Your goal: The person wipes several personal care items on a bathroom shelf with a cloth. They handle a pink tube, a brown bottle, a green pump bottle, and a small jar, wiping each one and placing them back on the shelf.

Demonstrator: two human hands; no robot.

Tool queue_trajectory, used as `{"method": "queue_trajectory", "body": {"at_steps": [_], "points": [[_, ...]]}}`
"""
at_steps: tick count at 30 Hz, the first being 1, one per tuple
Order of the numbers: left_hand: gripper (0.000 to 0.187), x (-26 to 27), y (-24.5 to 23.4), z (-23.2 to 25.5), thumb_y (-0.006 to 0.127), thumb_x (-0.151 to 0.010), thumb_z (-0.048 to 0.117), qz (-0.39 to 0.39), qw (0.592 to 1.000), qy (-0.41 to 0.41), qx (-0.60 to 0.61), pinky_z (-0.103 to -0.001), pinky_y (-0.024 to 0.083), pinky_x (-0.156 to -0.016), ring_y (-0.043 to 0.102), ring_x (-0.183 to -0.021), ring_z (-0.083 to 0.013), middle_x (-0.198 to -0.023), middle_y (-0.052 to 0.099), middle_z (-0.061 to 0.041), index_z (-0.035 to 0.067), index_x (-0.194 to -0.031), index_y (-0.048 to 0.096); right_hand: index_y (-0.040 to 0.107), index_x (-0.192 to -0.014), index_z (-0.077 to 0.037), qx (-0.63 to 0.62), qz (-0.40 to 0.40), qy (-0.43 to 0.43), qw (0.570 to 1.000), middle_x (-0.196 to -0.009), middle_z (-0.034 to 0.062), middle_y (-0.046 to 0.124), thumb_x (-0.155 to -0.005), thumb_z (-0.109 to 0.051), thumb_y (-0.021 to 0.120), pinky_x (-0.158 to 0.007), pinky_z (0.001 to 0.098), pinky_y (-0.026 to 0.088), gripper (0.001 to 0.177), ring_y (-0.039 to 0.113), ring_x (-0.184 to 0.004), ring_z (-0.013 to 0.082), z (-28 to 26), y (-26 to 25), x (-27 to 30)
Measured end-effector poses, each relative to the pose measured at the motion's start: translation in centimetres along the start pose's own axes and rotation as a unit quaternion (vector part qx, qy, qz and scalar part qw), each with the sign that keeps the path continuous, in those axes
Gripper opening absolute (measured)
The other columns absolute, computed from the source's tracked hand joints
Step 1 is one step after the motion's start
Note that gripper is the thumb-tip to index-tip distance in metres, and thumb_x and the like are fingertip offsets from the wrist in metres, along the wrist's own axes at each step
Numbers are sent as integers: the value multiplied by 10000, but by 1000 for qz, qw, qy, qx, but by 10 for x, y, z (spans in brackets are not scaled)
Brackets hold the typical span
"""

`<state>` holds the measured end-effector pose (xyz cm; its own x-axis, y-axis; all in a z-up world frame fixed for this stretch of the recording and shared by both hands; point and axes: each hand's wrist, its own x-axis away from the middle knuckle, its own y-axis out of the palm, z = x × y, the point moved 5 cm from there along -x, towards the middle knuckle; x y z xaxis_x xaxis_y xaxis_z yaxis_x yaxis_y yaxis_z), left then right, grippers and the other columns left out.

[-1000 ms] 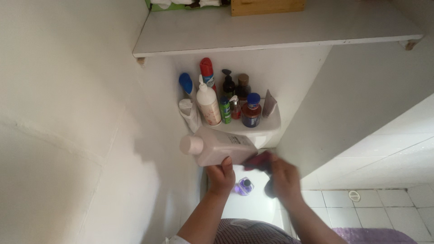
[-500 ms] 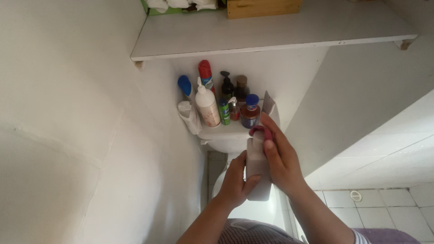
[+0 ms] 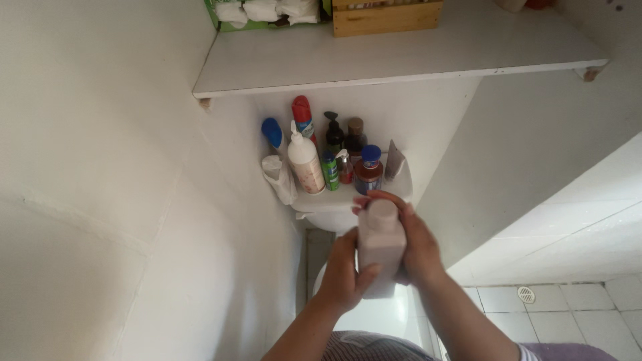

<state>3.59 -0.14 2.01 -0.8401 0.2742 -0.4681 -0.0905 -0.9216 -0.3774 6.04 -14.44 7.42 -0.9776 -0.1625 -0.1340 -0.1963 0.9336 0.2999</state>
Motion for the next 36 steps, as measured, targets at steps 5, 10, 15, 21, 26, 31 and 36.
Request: {"method": "queue_trajectory", "body": {"at_steps": [5,10,15,21,26,31,36], "points": [[742,-19,-14,-3,522,-1016,528,105,985,-5,138,-419,512,-1046,617,-1214,-283,-1310,598,-216,-41,-1473,391,377,-1529,-52,94,41,-86,991,-1425,189,560,-1056,-470,261,-1067,364,441,642,552,-1280,281,49,8,23],[758,-7,1,-4,530,-1058,475,167,977,76,110,-422,455,-1120,556,-1300,-309,-1413,506,-239,-79,-1519,293,529,-1442,-23,-231,140,228,935,-1286,213,630,-1040,-412,386,-973,430,516,578,633,-1125,318,87,-12,17],[784,-7,0,-22,538,-1071,460,249,959,109,83,-420,429,-1132,534,-1311,-314,-1433,461,-237,-91,-1519,204,550,-1425,-105,-324,160,274,891,-1298,150,644,-1011,-447,389,-990,405,502,560,628,-1144,288,69,9,32],[720,-5,22,-13,504,-1070,485,185,970,55,147,-403,486,-1092,580,-1283,-298,-1400,521,-231,-70,-1491,325,472,-1497,-74,-268,141,263,916,-1341,202,577,-1003,-465,415,-1037,486,442,633,562,-1186,353,51,-10,17],[716,-17,9,5,495,-1057,501,187,976,35,105,-409,530,-1022,630,-1199,-293,-1337,556,-217,-66,-1472,358,277,-1620,-37,137,-7,-82,987,-1638,211,398,-1054,-408,342,-1246,440,246,680,379,-1512,329,8,2,25],[776,-22,18,16,552,-1013,517,114,992,-12,51,-432,520,-1000,637,-1175,-319,-1274,595,-233,-99,-1453,384,140,-1638,9,297,-8,-222,929,-1697,269,236,-1089,-462,359,-1284,440,166,755,230,-1585,374,-38,13,29],[804,-27,30,29,561,-1001,575,-10,995,8,100,-441,510,-1010,647,-1161,-322,-1248,640,-232,-98,-1425,444,384,-1581,-9,150,39,-94,983,-1539,241,494,-1071,-505,288,-1215,434,312,718,439,-1456,358,-48,-24,1]]}}
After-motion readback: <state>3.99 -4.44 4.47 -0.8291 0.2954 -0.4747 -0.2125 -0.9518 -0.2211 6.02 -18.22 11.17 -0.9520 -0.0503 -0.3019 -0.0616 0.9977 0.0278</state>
